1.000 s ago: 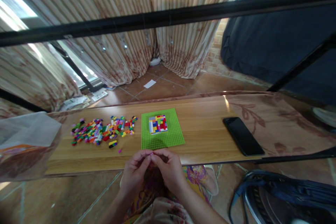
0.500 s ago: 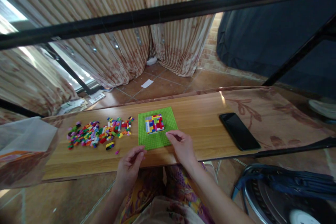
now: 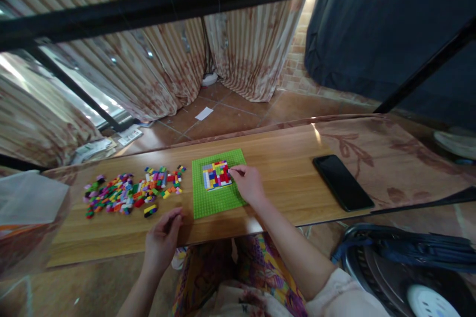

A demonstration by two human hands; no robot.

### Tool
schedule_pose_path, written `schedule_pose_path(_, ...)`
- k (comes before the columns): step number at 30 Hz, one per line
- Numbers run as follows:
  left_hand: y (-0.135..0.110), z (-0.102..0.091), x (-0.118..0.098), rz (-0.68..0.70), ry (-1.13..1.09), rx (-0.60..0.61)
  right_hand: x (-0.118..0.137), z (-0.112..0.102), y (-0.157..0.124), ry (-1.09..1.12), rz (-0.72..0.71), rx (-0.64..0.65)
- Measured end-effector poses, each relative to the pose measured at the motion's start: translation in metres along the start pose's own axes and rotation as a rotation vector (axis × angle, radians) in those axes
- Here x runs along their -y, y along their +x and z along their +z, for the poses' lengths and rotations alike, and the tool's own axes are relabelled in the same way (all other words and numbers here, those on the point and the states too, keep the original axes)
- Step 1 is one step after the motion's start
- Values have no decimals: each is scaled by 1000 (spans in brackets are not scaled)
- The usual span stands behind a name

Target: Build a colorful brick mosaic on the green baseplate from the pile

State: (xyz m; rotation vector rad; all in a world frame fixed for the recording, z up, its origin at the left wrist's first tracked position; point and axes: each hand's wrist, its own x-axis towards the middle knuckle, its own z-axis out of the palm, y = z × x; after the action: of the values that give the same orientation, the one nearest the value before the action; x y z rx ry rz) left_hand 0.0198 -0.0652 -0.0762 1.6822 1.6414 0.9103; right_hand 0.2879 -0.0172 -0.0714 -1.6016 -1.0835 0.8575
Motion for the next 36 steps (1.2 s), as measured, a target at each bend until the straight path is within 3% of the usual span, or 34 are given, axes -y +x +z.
schedule_pose_path(10,-1,0,-2,76,32,7,8,-3,6,-189,26,-2)
schedule_pose_path(20,-2,0,1,100,48,24,3,4,13,30,167,-10)
schedule_pose_path(30,-2,0,-3,117,53,10,4,-3,8,150,221,22)
schedule_pose_path(36,-3,0,-1,116,61,18,8,0,10,80,215,30)
